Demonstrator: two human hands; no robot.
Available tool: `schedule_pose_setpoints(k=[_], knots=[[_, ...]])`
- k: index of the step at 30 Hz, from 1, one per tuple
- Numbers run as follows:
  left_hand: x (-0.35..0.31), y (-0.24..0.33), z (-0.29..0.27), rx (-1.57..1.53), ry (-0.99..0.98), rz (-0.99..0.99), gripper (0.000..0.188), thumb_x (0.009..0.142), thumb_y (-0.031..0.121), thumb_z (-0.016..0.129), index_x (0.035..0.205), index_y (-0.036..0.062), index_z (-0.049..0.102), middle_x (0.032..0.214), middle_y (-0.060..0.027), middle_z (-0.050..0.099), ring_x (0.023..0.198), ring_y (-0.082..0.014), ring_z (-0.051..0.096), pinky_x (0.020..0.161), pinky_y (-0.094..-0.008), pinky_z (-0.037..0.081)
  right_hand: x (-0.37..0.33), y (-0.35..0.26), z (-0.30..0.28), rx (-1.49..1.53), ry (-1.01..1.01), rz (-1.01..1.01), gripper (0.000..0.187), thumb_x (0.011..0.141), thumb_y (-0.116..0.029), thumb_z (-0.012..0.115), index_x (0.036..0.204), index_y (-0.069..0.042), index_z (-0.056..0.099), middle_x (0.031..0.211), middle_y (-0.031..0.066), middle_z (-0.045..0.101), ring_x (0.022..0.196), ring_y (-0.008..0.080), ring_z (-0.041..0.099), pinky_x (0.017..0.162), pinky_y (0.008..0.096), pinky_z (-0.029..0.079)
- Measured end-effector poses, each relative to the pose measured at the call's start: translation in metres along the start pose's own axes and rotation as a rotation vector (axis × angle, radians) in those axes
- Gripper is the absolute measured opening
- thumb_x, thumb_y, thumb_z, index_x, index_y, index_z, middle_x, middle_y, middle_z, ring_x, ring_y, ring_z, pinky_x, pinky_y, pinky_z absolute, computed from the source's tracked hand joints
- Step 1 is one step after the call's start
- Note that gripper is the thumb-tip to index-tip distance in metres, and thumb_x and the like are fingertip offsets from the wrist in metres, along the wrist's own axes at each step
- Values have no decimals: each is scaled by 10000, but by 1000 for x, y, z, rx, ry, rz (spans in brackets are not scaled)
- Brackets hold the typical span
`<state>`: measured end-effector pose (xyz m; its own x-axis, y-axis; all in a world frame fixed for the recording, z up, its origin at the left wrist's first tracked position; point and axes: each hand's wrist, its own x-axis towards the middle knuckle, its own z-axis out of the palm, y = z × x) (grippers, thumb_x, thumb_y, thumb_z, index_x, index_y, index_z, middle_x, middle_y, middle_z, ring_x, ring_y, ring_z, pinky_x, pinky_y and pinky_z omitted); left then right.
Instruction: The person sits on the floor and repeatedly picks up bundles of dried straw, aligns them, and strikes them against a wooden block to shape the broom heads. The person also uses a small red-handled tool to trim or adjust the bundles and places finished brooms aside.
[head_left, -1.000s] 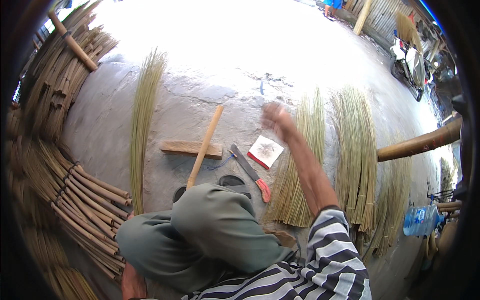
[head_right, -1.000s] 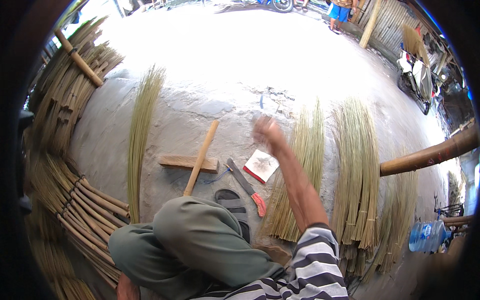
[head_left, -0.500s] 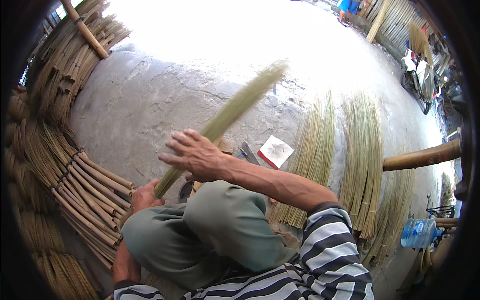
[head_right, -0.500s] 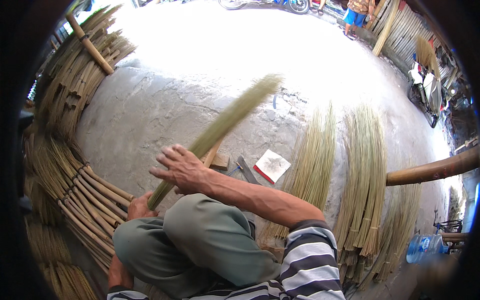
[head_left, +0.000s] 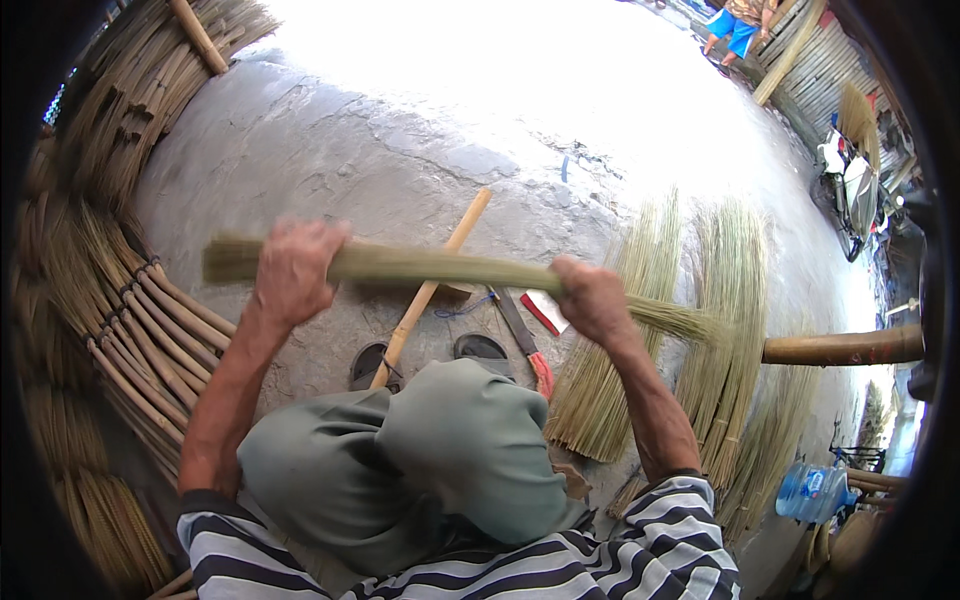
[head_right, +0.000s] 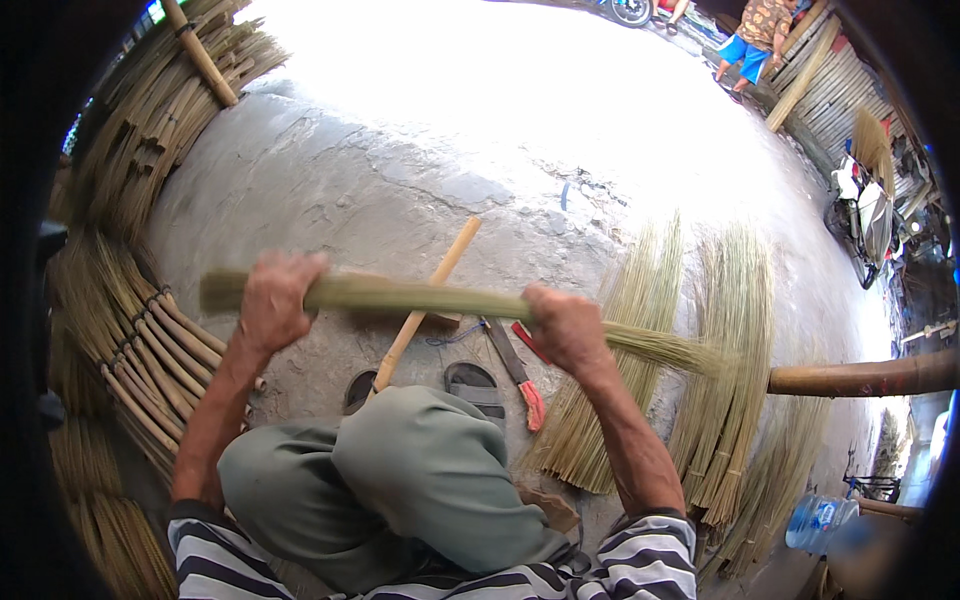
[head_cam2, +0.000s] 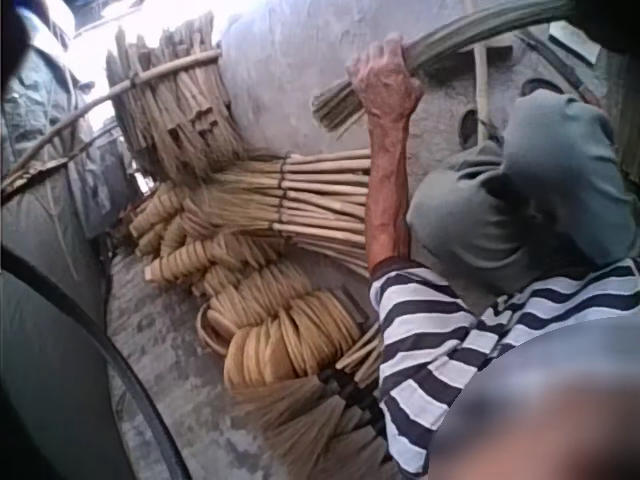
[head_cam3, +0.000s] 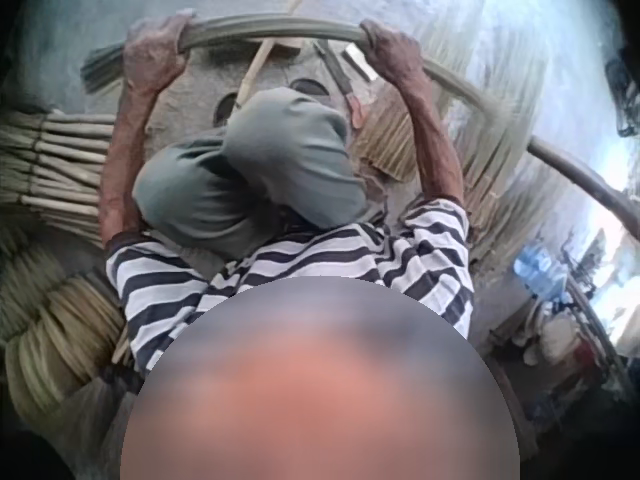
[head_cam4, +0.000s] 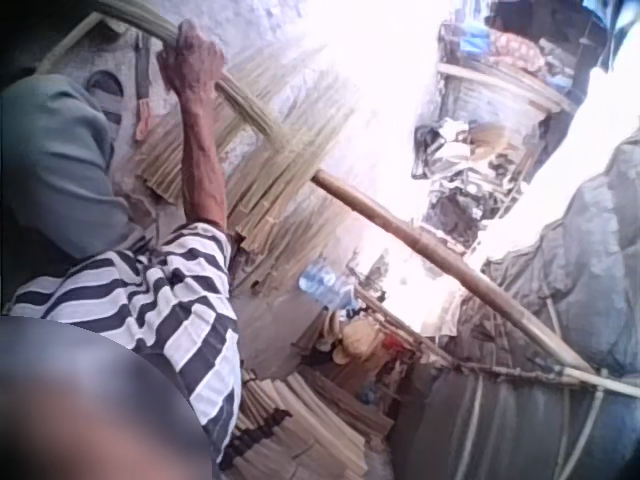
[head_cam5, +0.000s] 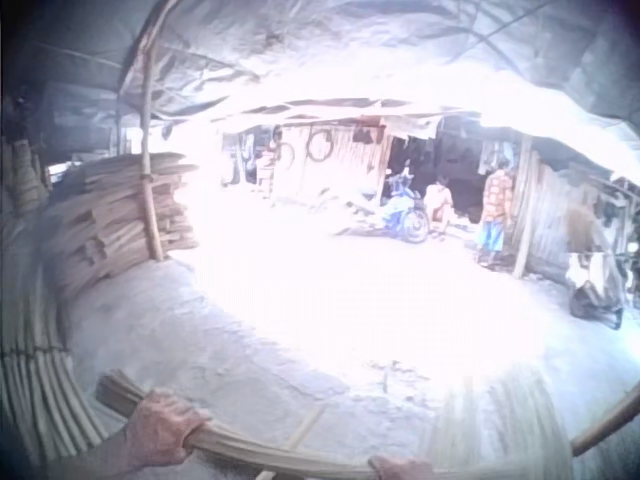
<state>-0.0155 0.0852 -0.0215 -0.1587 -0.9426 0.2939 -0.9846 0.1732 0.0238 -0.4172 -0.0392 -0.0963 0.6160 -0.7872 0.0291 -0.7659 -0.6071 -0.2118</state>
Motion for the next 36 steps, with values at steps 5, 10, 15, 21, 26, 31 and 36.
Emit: schedule_pose_setpoints(k=[5,10,15,21,26,31,36], knots=[[48,-4,-59,157,345,-11,797,861,96,803,1577,284,506,1594,-25,552,1522,-228,454,1327,-598,166,29,55,-27,186,157,322,301,1100,-407,598,949,-147,619,660,-3,538,520,91,451,488,319,470],[13,9,-47,-41,153,-115,672,907,128,771,1538,183,546,1586,-97,554,1499,-280,486,1309,-589,229,46,113,1,44,-79,549,250,1076,-251,601,1120,-15,671,774,50,655,643,179,640,551,385,555],[-39,14,-13,-246,-184,-258,582,900,146,782,1454,123,606,1517,-147,600,1453,-327,526,1272,-601,285,16,174,-1,-266,-432,720,202,1045,-190,615,1140,-25,682,856,72,679,696,202,658,587,402,583],[-45,8,-15,-351,-143,-240,475,911,149,774,1370,105,657,1451,-143,652,1405,-345,571,1261,-570,326,-18,146,-48,-321,-148,487,215,998,-233,680,1102,-45,687,942,215,761,848,353,764,762,496,626],[0,30,-29,-282,139,30,528,929,188,780,1426,103,625,1483,-142,620,1437,-331,539,1277,-546,330,-9,41,-120,-369,-29,372,216,1008,-250,677,1048,-41,646,914,236,753,856,415,757,773,524,610],[61,70,-52,-188,321,343,940,839,300,891,1618,120,396,1622,-140,471,1527,-333,418,1317,-516,294,13,-78,-187,-432,198,-84,174,1043,-211,650,969,-57,617,699,163,682,619,342,691,624,493,529],[80,56,-82,-109,394,127,695,864,193,839,1488,128,541,1234,-142,731,1162,-282,719,1026,-449,587,41,-157,-220,-401,277,-474,119,1034,-180,676,1002,-70,642,638,126,610,562,318,625,612,484,493]])
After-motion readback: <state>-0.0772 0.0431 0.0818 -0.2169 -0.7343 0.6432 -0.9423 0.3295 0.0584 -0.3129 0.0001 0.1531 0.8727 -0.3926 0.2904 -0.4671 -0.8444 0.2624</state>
